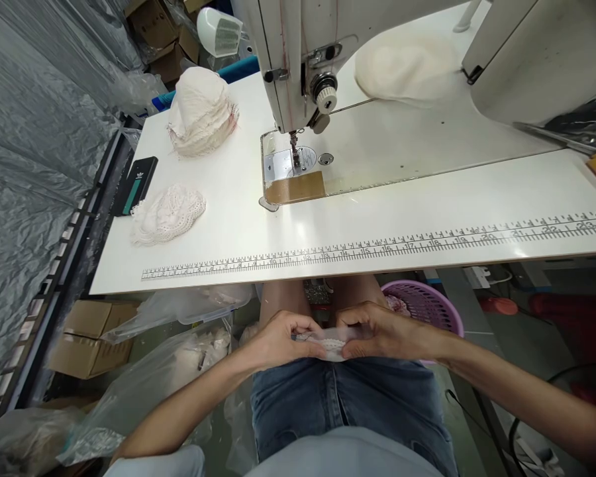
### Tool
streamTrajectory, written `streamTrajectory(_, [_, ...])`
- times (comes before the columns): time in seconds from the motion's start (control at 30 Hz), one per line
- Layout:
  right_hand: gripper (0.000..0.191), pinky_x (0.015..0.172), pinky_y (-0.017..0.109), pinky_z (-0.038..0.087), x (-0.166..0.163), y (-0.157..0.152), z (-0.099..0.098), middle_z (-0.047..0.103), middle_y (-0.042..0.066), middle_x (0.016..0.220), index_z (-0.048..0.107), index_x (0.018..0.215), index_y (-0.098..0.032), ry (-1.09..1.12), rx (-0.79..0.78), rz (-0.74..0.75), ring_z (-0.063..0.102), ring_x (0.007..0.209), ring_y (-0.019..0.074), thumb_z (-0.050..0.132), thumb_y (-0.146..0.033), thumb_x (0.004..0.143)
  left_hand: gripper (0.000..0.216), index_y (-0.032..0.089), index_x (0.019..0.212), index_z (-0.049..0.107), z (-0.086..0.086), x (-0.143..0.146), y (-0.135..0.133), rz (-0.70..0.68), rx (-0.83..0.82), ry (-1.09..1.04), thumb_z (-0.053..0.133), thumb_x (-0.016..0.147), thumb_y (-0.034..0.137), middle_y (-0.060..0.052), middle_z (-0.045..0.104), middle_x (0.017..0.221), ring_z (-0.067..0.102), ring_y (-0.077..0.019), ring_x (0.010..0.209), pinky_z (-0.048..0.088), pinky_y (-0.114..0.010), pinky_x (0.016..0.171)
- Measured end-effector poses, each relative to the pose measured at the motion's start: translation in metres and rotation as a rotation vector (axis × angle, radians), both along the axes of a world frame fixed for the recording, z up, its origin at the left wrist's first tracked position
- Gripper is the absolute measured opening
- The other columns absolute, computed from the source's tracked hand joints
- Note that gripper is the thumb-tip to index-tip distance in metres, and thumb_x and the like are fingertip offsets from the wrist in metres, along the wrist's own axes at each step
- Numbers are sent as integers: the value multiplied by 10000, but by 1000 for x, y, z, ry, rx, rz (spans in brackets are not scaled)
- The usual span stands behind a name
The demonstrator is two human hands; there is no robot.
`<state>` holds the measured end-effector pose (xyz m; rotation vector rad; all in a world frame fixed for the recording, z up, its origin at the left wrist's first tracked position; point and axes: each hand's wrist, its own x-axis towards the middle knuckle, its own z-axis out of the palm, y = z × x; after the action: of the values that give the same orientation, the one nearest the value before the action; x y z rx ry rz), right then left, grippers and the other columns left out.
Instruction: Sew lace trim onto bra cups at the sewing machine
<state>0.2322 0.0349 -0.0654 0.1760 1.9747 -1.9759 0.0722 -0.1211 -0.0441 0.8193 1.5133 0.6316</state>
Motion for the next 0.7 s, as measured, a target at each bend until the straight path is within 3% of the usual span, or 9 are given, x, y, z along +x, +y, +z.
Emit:
streamTrajectory(0.17, [299,547,230,282,2,2,-1,476,-14,692,578,751,-145,37,-41,29,410,624,107,597,-440,793,221,147,785,708,-2,2,3,-38,3,12,697,697,350,9,606,640,507,-98,609,345,-174,548])
streamTrajectory(0.3, [318,521,231,251,0,0,-2,428,-31,641,577,742,-147,36,15,28,376,591,100,589,-460,794,241,140,777,705,0,4,7,-56,3,17,705,684,362,4,618,642,515,-102,602,348,-180,543])
streamTrajectory(0.7, [353,507,245,255,5,-2,-6,432,-16,638,536,697,-166,23,32,-60,379,589,115,541,-501,811,300,145,848,692,-3,7,5,141,8,-57,757,627,338,-25,671,759,583,-139,702,427,-214,645])
